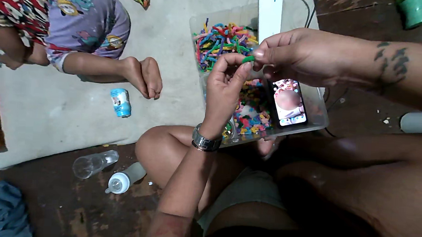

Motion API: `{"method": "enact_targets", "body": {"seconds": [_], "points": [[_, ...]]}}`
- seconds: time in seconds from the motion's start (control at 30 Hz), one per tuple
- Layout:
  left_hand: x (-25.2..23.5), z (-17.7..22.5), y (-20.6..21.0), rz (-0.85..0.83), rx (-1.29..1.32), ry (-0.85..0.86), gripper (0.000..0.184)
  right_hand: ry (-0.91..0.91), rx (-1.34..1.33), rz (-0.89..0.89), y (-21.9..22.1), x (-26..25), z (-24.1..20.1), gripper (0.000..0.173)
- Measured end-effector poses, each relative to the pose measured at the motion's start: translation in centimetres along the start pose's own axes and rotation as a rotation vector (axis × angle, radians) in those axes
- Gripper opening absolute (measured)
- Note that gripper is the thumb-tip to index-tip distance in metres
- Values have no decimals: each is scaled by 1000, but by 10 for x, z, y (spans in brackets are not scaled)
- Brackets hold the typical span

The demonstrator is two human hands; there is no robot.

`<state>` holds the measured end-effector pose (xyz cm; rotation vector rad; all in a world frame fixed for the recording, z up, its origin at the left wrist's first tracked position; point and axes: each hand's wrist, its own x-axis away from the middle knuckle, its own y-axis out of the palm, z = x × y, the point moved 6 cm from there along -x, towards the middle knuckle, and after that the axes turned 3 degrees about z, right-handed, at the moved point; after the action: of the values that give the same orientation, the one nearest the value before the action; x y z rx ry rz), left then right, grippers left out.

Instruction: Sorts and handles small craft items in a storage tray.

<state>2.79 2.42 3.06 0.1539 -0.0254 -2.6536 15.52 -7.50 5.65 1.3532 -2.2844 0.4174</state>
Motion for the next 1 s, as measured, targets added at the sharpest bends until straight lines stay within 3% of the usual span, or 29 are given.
{"method": "enact_targets", "body": {"seconds": [0.17, 0.23, 0.33, 0.4, 0.6, 0.73, 0.8, 0.9, 1.0], "points": [[-2, 2, 2, 23, -15, 30, 10, 11, -16, -6, 1, -1, 1, 21], [-3, 5, 3, -23, -238, 115, 9, -31, 49, 31, -3, 0, -1, 20], [-3, 15, 13, -147, -788, 350, 13, -96, 232, 102, -6, 1, -2, 25], [-3, 18, 13, -174, -860, 353, 13, -72, 232, 100, -7, 0, 3, 24], [3, 1, -1, -8, -30, -15, 8, 0, -11, 3, -2, 1, 5, 20], [6, -5, -1, -2, 132, -113, 11, -15, -34, 2, 0, -1, 4, 19], [4, 1, -2, -63, -85, 1, 9, -42, 17, 19, -2, -1, 0, 19], [3, 12, 7, -170, -758, 273, 9, -50, 164, 38, 0, -2, 1, 26], [3, 10, 16, -245, -1033, 271, 13, 6, 262, 66, 6, -4, 9, 28]]}}
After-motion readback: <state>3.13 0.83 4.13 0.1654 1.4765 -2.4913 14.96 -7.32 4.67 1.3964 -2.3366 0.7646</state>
